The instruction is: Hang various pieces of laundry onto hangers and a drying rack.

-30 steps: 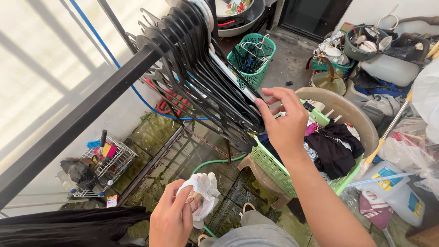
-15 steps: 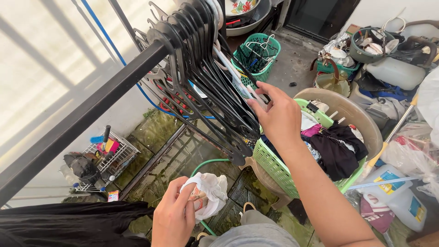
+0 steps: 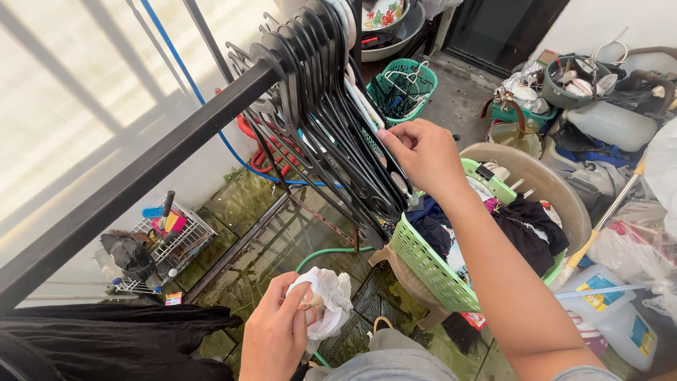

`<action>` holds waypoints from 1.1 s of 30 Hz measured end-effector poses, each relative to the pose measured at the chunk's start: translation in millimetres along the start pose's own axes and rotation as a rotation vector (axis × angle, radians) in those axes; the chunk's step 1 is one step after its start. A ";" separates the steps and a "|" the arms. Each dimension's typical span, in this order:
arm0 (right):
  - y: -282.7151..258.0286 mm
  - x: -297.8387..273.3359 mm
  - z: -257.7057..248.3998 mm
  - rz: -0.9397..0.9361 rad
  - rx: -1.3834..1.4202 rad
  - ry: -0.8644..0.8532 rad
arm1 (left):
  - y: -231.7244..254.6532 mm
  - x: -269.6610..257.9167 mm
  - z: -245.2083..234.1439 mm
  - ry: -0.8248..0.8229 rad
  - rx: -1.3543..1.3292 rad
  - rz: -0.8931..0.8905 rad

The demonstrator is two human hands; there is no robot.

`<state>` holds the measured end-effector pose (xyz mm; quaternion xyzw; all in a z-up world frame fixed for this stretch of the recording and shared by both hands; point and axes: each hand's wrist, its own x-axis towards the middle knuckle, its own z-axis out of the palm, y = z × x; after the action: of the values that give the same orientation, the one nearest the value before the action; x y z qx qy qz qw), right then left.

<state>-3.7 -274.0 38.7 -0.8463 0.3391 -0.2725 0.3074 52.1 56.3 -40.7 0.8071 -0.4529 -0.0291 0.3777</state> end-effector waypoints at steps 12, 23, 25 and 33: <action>-13.8 -30.5 -66.0 -0.078 0.095 -0.008 | 0.1 4.9 -2.6 -0.001 0.026 -0.003; 162.5 -205.7 -145.0 0.172 -0.046 0.132 | 4.6 21.4 -3.1 0.003 0.080 0.045; 182.3 -232.9 -156.3 0.242 -0.029 0.166 | 3.5 27.9 -0.7 0.004 0.100 0.074; 214.2 -317.7 -172.3 0.550 -0.155 0.088 | -3.7 40.6 8.3 -0.011 0.119 0.060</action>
<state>-403.6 -220.8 -78.5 -0.7308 0.5888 -0.1887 0.2892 75.3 22.0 -37.0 0.8139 -0.4800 0.0047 0.3272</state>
